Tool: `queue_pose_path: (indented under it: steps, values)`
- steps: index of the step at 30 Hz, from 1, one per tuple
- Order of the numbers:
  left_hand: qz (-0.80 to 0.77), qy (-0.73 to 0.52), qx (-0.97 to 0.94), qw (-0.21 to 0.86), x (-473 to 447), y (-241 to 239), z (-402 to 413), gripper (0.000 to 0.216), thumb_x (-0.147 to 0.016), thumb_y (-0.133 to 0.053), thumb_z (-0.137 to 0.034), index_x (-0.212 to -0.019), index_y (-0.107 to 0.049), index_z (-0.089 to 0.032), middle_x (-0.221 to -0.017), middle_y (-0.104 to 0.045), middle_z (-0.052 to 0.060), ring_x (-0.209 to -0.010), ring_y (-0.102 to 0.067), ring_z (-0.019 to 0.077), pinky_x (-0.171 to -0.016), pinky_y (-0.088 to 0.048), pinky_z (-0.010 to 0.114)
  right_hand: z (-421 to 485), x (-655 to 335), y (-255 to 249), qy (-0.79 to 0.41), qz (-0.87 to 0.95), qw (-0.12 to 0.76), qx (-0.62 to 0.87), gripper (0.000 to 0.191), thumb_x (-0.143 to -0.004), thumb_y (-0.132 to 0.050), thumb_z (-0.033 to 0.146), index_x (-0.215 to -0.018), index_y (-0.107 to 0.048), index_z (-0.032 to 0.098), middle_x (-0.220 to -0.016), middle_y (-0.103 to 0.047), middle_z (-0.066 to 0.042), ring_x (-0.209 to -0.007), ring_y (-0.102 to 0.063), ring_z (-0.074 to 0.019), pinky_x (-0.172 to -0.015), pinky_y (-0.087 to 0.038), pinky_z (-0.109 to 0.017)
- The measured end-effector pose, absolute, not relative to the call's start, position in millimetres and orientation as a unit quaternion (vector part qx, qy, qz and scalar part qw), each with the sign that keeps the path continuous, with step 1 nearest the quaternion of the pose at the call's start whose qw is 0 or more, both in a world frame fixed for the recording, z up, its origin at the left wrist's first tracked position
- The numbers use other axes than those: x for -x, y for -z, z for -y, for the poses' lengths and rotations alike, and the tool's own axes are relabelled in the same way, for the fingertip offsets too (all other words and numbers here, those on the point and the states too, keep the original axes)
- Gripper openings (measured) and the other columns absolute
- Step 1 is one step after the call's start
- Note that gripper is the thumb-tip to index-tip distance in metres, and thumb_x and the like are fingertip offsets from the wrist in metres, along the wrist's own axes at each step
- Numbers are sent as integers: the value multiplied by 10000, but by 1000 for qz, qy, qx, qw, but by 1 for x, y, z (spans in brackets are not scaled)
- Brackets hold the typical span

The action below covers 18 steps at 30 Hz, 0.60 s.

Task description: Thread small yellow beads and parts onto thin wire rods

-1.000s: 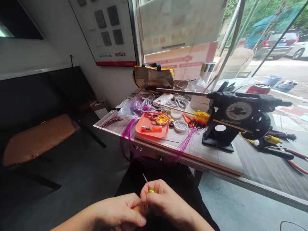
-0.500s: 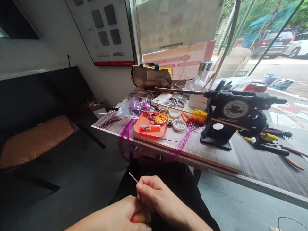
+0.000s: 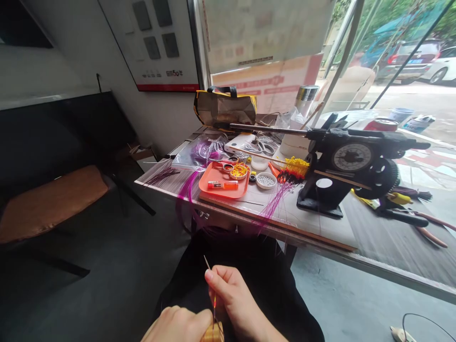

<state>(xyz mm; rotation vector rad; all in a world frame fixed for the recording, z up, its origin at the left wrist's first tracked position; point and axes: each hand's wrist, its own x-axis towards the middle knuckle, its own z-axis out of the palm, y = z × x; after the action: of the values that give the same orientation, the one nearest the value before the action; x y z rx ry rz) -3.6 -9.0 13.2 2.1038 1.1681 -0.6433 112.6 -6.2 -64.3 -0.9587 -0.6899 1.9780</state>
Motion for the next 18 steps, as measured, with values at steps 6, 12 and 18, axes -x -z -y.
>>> queue_pose_path:
  steps: [6, 12, 18]
  values:
    - [-439, 229, -805, 327, 1, -13, 7, 323, -839, -381, -336, -877, -649, -160, -642, -650, 96, -569, -613, 273, -475, -313, 291, -2, -106, 66, -784, 243, 430, 376, 501, -631, -685, 571, -514, -383, 189, -368, -300, 119, -321, -178, -12, -320, -107, -169]
    - [-494, -58, -660, 562, 18, 8, 1, 389, -683, -601, -494, -921, -535, -195, -525, -294, -88, -484, -285, 94, -461, -229, 223, -10, -130, 43, -696, 290, 546, 366, 433, -755, -621, 506, -566, -401, 184, -462, -327, 94, -406, -241, -43, -389, -211, -176]
    - [-449, -170, -614, 627, 52, 10, -12, 645, -669, -557, -645, -1117, -403, -207, -551, -352, -98, -469, -282, 78, -427, -224, 198, -17, -164, 9, -537, 254, 688, 416, 365, -697, -698, 439, -573, -481, 174, -532, -413, 51, -475, -339, -72, -434, -333, -169]
